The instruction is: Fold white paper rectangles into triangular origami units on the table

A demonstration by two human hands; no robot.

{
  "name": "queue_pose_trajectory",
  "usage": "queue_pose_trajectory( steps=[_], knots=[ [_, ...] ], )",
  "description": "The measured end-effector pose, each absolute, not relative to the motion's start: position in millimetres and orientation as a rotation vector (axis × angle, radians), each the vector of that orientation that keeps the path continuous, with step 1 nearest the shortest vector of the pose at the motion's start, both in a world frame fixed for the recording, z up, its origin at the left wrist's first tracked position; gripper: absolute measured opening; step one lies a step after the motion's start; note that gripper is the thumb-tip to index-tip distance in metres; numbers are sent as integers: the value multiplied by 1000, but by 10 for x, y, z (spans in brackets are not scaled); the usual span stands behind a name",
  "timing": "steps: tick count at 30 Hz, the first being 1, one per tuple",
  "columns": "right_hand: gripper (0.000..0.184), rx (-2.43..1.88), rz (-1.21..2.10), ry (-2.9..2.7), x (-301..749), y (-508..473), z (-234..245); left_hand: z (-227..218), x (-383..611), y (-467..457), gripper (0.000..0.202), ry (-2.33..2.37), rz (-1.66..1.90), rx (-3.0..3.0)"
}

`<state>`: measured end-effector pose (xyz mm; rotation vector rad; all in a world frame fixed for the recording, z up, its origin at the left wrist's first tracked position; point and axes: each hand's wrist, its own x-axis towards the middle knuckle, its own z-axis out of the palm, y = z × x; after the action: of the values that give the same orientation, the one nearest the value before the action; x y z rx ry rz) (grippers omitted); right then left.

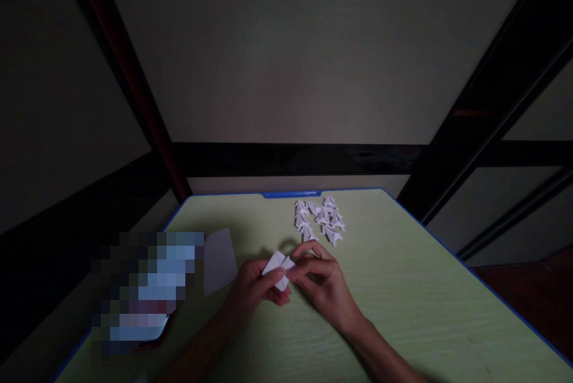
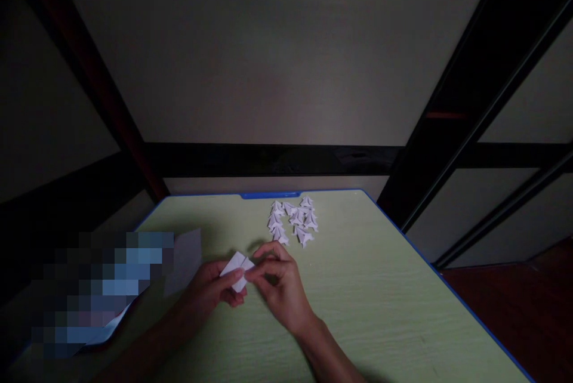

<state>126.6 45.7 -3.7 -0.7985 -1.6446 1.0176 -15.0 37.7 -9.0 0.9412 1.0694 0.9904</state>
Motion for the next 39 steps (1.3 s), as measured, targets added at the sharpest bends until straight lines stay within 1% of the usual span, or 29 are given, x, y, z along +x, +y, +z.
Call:
queue_pose_trajectory(
  steps=[2, 4, 8, 11, 13, 18, 24, 30, 39],
  knots=[
    [8, -802, 1047, -1609, 1254, 467, -35, -95, -160, 373, 25, 1074, 1014, 958],
    [4, -811, 1146, -1515, 1241, 478, -28, -82, -166, 368, 23, 1107, 1058, 983],
    [12, -906, 1411, -1302, 1229, 498, -7, -29, -168, 360, 20, 1234, 1123, 1046],
    [22, -980, 1489, -1299, 1224, 511, -20, -6, -161, 355, 19, 1276, 1109, 1110],
    [24, -995, 1489, -1334, 1216, 517, -47, -6, -155, 355, 19, 1284, 1100, 1135],
    [15, -989, 1453, -1413, 1201, 515, -82, -19, -143, 364, 19, 1289, 1103, 1105],
    [16, -1025, 1382, -1455, 1194, 474, -36, -30, -125, 367, 21, 1252, 1090, 1021],
    [13, -1078, 1322, -1398, 1173, 440, -51, -34, -115, 369, 23, 1265, 1080, 991],
    [10, -1053, 1334, -1370, 1157, 415, -28, -1, -105, 352, 18, 1291, 1112, 1003]
  ],
)
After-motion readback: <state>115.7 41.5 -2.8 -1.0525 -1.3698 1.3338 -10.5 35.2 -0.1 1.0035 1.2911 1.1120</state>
